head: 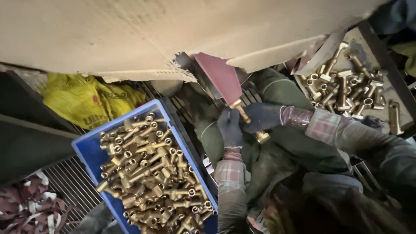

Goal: The person repeatedly picks brass-colored metal fittings from a blue bin and presses them against a moving belt sander to smooth or deburr edges. After each piece is sanded, it is placed into a separate bin to the right. The process is continuous and repetitive throughout the clip.

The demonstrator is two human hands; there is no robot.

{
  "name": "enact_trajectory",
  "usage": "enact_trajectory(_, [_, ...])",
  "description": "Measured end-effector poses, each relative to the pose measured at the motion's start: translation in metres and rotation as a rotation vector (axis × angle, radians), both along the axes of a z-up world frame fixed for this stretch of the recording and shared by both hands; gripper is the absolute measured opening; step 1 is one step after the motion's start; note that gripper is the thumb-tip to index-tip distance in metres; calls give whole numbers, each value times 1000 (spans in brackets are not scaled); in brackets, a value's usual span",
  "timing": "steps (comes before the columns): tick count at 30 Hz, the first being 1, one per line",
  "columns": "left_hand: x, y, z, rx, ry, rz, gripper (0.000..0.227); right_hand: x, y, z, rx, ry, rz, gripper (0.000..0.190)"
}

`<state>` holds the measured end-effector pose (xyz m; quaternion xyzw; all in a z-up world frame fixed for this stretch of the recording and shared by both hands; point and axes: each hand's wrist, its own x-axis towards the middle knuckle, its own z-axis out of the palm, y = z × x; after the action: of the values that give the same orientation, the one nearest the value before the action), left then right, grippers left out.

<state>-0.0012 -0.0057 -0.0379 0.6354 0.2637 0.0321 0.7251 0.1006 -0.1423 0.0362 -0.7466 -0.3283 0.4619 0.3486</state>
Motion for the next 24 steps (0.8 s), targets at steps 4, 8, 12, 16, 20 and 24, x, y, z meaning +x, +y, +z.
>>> enact_trajectory(4, [4,-8,-41,-238,-13,101,23,7,-4,-31,-193,116,-21,34])
enact_trajectory(8, [24,-10,-57,-559,-71,307,11,25,4,-64,-13,329,-252,38])
enact_trajectory(12, [25,-12,-42,-174,-46,66,15,22,2,-62,179,251,-154,43])
enact_trajectory(16, [20,-11,-25,-424,-16,196,14,5,-7,-34,-32,132,-167,36])
enact_trajectory(20, [1,-6,-2,161,-31,-67,17,-13,-9,-14,-140,-85,-15,24])
enact_trajectory(24, [8,-3,18,151,-69,-53,17,-10,-5,-5,-8,-150,-108,24])
